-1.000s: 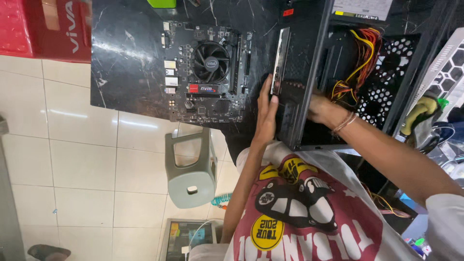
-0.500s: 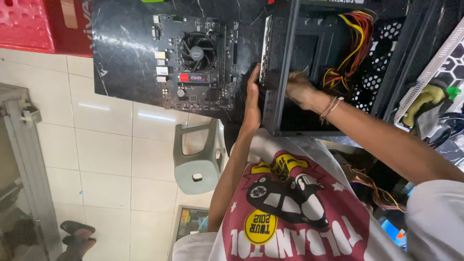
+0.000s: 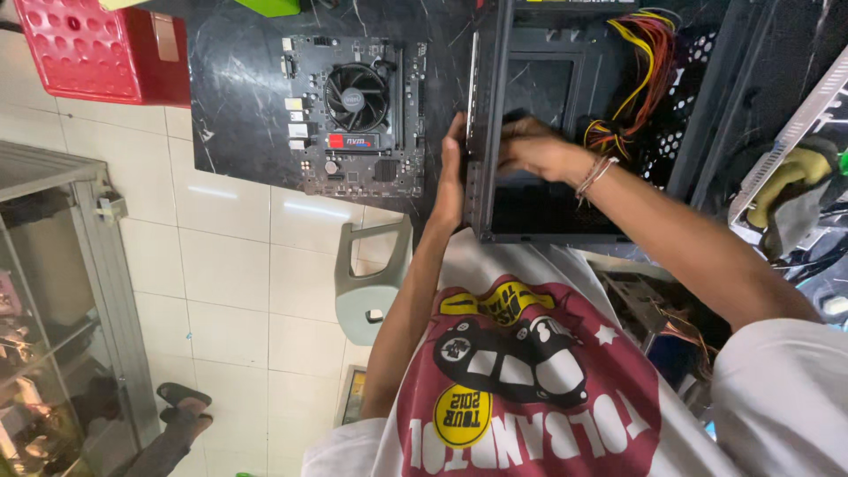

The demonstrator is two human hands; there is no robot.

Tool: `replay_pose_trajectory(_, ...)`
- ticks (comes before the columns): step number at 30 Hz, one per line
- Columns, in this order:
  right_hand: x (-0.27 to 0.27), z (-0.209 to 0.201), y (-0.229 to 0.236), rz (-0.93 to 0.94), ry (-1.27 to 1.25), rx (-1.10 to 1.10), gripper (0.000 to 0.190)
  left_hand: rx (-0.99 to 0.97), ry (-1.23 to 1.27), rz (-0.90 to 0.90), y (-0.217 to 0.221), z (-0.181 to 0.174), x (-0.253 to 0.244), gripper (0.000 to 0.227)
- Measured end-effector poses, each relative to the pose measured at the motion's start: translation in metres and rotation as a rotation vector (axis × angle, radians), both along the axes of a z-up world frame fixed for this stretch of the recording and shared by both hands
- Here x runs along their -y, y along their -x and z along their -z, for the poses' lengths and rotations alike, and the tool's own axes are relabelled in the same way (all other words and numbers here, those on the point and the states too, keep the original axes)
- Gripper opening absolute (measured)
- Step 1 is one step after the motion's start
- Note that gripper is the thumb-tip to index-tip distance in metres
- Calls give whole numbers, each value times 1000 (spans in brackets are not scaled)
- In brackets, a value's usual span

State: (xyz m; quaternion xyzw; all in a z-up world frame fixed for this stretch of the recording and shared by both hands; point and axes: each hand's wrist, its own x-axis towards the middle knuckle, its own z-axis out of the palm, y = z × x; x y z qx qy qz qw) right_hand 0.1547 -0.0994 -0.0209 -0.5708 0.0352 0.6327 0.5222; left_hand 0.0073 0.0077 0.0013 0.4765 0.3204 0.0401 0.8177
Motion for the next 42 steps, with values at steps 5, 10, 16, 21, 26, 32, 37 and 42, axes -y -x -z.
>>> replay_pose_trajectory(5, -24, -9, -10, 51, 164, 106, 27, -63, 8, -57, -33, -11, -22, 73)
replay_pose_trajectory(10, -32, -8, -21, 64, 156, 161, 23, -22, 91, -103, -70, -12, -34, 73)
replay_pose_trajectory(16, -37, -6, -19, 154, 176, 137, 16, -39, 79, 47, -68, -14, -45, 83)
replay_pose_trajectory(21, -51, -8, -24, 151, 180, 83, 29, -94, -50, 112, -74, -22, -63, 80)
replay_pose_trajectory(26, -59, -3, -39, 256, 202, 146, 31, -189, -151, 129, -94, -29, -77, 79)
replay_pose_trajectory(32, -71, -6, -45, 356, 181, 202, 21, -183, -132, 31, -126, -38, -82, 79)
replay_pose_trajectory(37, -77, 6, -45, 488, 153, 83, 26, -230, -140, 56, -127, -37, -79, 72)
replay_pose_trajectory(42, -76, 22, -47, 395, 211, -89, 46, -228, -103, 17, -126, -31, -76, 73)
